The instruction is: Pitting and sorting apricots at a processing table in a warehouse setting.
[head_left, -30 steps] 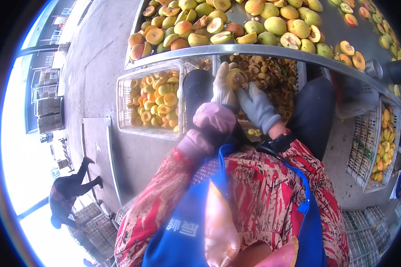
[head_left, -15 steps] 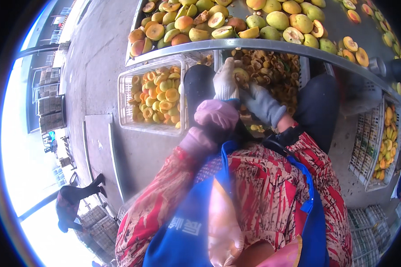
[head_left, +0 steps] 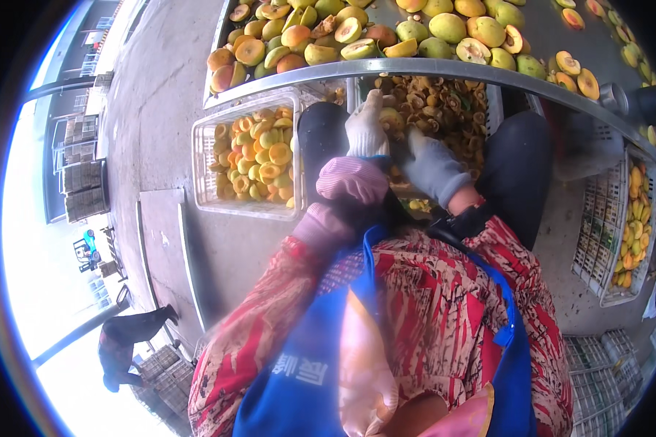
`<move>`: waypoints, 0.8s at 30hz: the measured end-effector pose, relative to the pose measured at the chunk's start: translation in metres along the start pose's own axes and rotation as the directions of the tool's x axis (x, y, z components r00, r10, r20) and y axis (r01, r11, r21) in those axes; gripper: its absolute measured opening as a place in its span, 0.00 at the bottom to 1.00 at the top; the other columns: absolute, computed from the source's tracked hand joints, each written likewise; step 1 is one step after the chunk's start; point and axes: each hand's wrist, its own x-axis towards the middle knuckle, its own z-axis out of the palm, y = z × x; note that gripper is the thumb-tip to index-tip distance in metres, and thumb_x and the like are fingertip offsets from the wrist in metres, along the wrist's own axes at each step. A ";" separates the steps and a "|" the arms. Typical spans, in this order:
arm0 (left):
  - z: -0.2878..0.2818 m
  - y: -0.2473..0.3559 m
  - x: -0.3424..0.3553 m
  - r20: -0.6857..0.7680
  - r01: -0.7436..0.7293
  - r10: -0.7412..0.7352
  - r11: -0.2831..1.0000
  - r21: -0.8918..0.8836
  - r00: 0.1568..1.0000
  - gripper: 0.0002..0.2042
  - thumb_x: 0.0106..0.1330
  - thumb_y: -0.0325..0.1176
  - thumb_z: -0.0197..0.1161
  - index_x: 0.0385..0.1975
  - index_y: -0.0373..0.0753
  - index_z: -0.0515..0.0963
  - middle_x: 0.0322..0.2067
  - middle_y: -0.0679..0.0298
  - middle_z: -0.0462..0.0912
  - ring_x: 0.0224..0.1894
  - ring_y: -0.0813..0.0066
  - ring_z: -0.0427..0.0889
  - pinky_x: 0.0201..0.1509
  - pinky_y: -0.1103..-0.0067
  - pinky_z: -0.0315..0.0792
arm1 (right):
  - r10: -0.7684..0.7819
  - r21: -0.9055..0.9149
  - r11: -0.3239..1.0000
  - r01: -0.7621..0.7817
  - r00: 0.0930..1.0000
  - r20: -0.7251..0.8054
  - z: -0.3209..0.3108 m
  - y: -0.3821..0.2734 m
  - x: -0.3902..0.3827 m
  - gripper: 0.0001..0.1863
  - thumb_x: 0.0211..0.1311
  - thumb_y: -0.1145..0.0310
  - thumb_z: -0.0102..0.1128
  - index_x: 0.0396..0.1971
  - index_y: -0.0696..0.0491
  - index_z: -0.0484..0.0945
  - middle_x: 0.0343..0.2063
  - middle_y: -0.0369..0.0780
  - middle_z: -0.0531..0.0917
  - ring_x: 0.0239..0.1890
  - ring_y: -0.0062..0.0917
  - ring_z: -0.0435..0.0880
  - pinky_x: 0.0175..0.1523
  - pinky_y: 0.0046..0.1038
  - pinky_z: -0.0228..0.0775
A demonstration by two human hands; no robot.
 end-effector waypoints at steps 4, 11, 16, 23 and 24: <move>0.010 0.001 -0.007 -0.060 -0.041 0.045 0.997 0.068 0.997 0.14 0.63 0.39 0.59 0.29 0.32 0.79 0.17 0.63 0.78 0.15 0.79 0.73 0.20 0.85 0.65 | 0.034 0.351 0.934 -0.063 0.996 0.088 0.000 0.005 0.003 0.13 0.59 0.66 0.59 0.39 0.58 0.76 0.29 0.37 0.81 0.32 0.19 0.76 0.39 0.24 0.70; 0.002 0.002 -0.003 0.042 0.001 -0.003 0.999 0.049 0.999 0.14 0.64 0.39 0.59 0.30 0.31 0.80 0.19 0.61 0.80 0.15 0.77 0.74 0.19 0.84 0.67 | -0.065 0.585 0.810 -0.047 0.983 0.169 -0.003 0.002 -0.003 0.10 0.59 0.66 0.60 0.36 0.56 0.79 0.26 0.33 0.80 0.30 0.17 0.75 0.39 0.23 0.70; -0.012 -0.006 0.006 0.187 -0.167 0.119 0.951 0.262 0.975 0.15 0.64 0.40 0.57 0.32 0.30 0.78 0.22 0.58 0.80 0.19 0.74 0.77 0.22 0.81 0.69 | -0.030 0.458 0.888 -0.026 0.993 0.114 0.009 0.017 0.005 0.07 0.58 0.66 0.58 0.30 0.53 0.79 0.21 0.31 0.78 0.22 0.13 0.73 0.27 0.19 0.66; 0.006 0.006 -0.015 0.037 -0.022 0.013 0.962 0.272 0.999 0.15 0.62 0.37 0.56 0.35 0.28 0.76 0.24 0.56 0.80 0.20 0.71 0.77 0.25 0.80 0.69 | 0.020 0.611 0.722 -0.325 0.892 0.451 -0.011 0.004 -0.008 0.06 0.57 0.65 0.57 0.29 0.51 0.77 0.13 0.28 0.70 0.08 0.13 0.63 0.14 0.16 0.53; 0.004 0.008 -0.015 0.035 -0.025 0.016 0.962 0.271 0.999 0.15 0.62 0.37 0.56 0.35 0.28 0.76 0.24 0.56 0.80 0.20 0.71 0.77 0.25 0.80 0.69 | 0.027 0.606 0.732 -0.313 0.901 0.432 -0.012 0.002 -0.010 0.06 0.57 0.65 0.57 0.27 0.51 0.77 0.12 0.27 0.69 0.08 0.12 0.62 0.13 0.16 0.51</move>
